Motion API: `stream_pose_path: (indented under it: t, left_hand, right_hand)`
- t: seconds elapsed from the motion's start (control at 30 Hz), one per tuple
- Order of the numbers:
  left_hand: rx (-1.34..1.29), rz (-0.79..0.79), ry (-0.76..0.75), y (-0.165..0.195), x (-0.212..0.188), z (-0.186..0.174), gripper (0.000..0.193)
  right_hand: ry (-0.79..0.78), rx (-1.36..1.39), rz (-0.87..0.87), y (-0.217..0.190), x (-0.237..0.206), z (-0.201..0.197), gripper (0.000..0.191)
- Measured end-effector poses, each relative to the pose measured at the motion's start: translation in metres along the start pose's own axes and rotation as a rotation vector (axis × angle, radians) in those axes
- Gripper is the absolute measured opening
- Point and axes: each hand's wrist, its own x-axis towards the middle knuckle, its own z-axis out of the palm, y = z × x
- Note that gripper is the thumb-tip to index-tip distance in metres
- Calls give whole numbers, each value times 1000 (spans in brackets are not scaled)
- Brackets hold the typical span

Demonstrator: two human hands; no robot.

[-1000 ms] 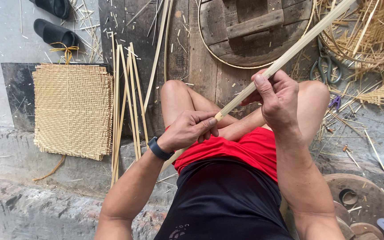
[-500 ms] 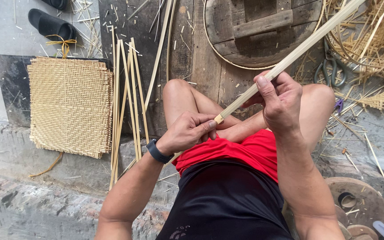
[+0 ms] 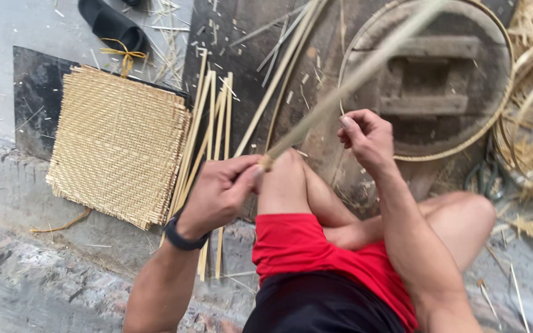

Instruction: The person sits cross-legged on the floor and repeatedly bends long, thin bamboo strips into circular hoops by hand. They pick up individual strips, flex them into loops, and overlap the ends to form rings, which are placed on the floor nearby.

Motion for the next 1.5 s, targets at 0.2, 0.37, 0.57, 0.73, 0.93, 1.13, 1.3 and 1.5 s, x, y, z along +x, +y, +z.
stream_pose_path:
  t: [0.2, 0.37, 0.57, 0.73, 0.93, 1.13, 1.3, 1.5]
  left_hand:
    - [141, 109, 300, 17, 33, -83, 18]
    - [90, 17, 315, -3, 59, -95, 19]
    - [20, -110, 309, -37, 60, -103, 23]
    - [-24, -207, 276, -56, 51, -118, 24]
    - [-18, -190, 234, -46, 51, -97, 23]
    - [-123, -18, 9, -40, 23, -20, 23]
    - [-121, -8, -111, -25, -21, 41, 24]
    - [-154, -2, -194, -10, -48, 102, 26]
  right_hand:
    - [57, -479, -231, 7, 155, 112, 9]
    - [-84, -878, -517, -13, 250, 191, 27]
    - [166, -1439, -996, -17, 305, 217, 41]
    - [-539, -958, -713, -22, 224, 221, 16]
    - [-265, -379, -756, -83, 3, 149, 13]
    - [135, -248, -407, -98, -130, 97, 13]
    - [280, -176, -288, -63, -192, 63, 9]
    - [271, -114, -318, -39, -232, 19, 11]
